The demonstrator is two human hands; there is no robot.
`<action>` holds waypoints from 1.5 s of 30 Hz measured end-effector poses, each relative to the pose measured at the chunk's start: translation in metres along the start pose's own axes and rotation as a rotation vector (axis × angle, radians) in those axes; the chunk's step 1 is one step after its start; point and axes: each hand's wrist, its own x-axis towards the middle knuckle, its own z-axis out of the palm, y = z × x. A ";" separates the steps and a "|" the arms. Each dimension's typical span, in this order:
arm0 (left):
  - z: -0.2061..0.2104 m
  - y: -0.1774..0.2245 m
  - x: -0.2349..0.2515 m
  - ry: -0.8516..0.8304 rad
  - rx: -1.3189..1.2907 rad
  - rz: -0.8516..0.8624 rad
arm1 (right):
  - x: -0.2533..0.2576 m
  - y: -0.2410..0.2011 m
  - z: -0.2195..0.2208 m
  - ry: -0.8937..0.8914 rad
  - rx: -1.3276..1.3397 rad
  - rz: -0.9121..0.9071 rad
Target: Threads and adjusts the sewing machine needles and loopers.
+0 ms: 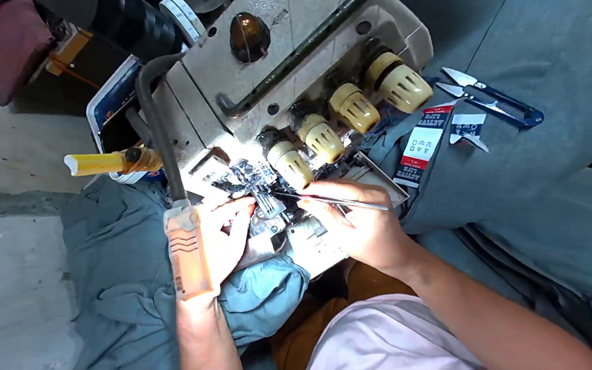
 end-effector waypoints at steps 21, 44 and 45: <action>0.010 0.002 -0.005 0.109 -0.044 0.001 | 0.002 0.012 -0.006 0.030 0.205 0.094; 0.017 0.022 -0.028 0.458 -0.039 0.028 | -0.009 0.026 -0.004 0.245 0.638 0.223; 0.021 0.043 -0.039 0.543 -0.071 0.038 | -0.009 0.026 -0.004 0.233 0.641 0.224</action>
